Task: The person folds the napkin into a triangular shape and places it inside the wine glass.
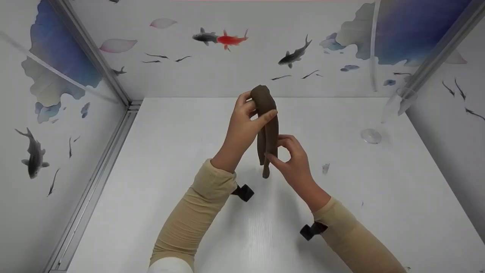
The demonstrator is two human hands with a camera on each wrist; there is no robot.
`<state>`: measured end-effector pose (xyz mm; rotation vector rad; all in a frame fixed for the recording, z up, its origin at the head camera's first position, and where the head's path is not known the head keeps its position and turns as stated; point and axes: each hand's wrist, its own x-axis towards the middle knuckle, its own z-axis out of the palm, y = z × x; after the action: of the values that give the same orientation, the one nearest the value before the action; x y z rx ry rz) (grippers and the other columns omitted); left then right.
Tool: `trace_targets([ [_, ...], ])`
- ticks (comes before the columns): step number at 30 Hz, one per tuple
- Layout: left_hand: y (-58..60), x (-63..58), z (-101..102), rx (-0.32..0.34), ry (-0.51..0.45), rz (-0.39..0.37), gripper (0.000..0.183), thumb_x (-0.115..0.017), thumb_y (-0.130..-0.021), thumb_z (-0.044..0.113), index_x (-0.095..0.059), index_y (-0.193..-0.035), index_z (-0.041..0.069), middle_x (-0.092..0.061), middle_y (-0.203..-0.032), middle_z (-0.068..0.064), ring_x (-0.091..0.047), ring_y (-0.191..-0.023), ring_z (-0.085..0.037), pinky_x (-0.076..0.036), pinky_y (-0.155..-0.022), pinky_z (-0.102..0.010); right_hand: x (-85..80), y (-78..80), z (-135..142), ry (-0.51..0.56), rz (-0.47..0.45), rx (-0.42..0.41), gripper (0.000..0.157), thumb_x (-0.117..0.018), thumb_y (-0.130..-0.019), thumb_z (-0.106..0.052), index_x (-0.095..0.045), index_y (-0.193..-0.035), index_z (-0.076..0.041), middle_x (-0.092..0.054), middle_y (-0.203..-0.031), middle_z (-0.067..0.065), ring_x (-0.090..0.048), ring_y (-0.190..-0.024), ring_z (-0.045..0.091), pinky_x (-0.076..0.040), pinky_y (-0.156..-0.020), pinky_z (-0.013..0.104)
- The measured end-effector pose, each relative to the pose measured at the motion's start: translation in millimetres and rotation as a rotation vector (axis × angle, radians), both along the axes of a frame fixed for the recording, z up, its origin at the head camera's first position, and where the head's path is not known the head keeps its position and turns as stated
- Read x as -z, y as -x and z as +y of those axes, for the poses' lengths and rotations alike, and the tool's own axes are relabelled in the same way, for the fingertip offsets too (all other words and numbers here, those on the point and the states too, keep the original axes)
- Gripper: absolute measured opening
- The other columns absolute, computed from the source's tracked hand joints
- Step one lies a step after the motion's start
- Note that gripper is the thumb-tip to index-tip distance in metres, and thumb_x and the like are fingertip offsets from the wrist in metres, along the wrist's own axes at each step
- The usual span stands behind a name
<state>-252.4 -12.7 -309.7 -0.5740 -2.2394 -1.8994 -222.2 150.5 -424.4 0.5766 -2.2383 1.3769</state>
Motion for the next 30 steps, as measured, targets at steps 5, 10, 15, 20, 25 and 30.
trace_targets([
  [5, 1.0, -1.5, -3, 0.0, 0.009, -0.002, 0.034, -0.074, -0.09, 0.024, -0.069, -0.113, 0.0, -0.041, -0.141, -0.007, -0.045, -0.127, -0.017, -0.04, -0.101, -0.03, 6.1, -0.3, 0, 0.05, 0.0, -0.022, 0.015, -0.076, -0.085, -0.006, -0.068, -0.097, -0.011, -0.065, -0.109, -0.003, -0.061, -0.101, 0.012, -0.048, -0.091, 0.031],
  [10, 3.7, -0.6, -7, 0.026, -0.018, 0.006, 0.031, -0.074, -0.089, 0.021, -0.069, -0.111, 0.0, -0.043, -0.142, -0.008, -0.046, -0.128, -0.017, -0.041, -0.102, -0.031, 7.6, -0.8, 2, 0.051, 0.011, -0.098, 0.019, -0.075, -0.083, 0.002, -0.069, -0.097, -0.01, -0.067, -0.104, 0.001, -0.063, -0.099, 0.018, -0.048, -0.091, 0.031],
  [15, 5.7, 1.7, -6, 0.022, -0.037, 0.027, 0.034, -0.075, -0.088, 0.02, -0.069, -0.115, 0.0, -0.048, -0.137, -0.009, -0.043, -0.128, -0.016, -0.043, -0.099, -0.03, -9.2, -11.8, -2, 0.052, 0.015, -0.13, 0.017, -0.072, -0.081, 0.011, -0.068, -0.091, -0.002, -0.066, -0.097, 0.01, -0.063, -0.096, 0.023, -0.048, -0.09, 0.03],
  [20, 4.5, -0.4, -4, 0.03, -0.073, 0.034, 0.032, -0.076, -0.087, 0.018, -0.069, -0.112, -0.002, -0.052, -0.13, -0.007, -0.047, -0.121, -0.015, -0.048, -0.094, -0.03, -19.0, -17.6, -8, 0.08, 0.031, -0.14, 0.018, -0.069, -0.08, 0.017, -0.063, -0.089, 0.003, -0.064, -0.096, 0.012, -0.062, -0.091, 0.021, -0.051, -0.084, 0.029],
  [25, 3.7, -4.4, -2, 0.028, -0.093, 0.036, 0.031, -0.076, -0.087, 0.015, -0.069, -0.11, -0.003, -0.053, -0.129, -0.007, -0.048, -0.12, -0.015, -0.049, -0.092, -0.027, 5.0, -8.5, -6, 0.113, -0.014, -0.131, 0.023, -0.069, -0.08, 0.016, -0.058, -0.095, 0.001, -0.062, -0.099, 0.01, -0.062, -0.091, 0.021, -0.053, -0.083, 0.035],
  [30, 4.6, -6.3, -3, 0.026, -0.081, 0.039, 0.031, -0.076, -0.087, 0.014, -0.069, -0.112, -0.003, -0.055, -0.127, -0.007, -0.05, -0.118, -0.015, -0.049, -0.092, -0.029, 18.7, -5.6, -2, 0.076, -0.138, -0.101, 0.032, -0.072, -0.082, 0.009, -0.051, -0.104, -0.004, -0.06, -0.104, 0.004, -0.063, -0.093, 0.017, -0.051, -0.086, 0.04],
])
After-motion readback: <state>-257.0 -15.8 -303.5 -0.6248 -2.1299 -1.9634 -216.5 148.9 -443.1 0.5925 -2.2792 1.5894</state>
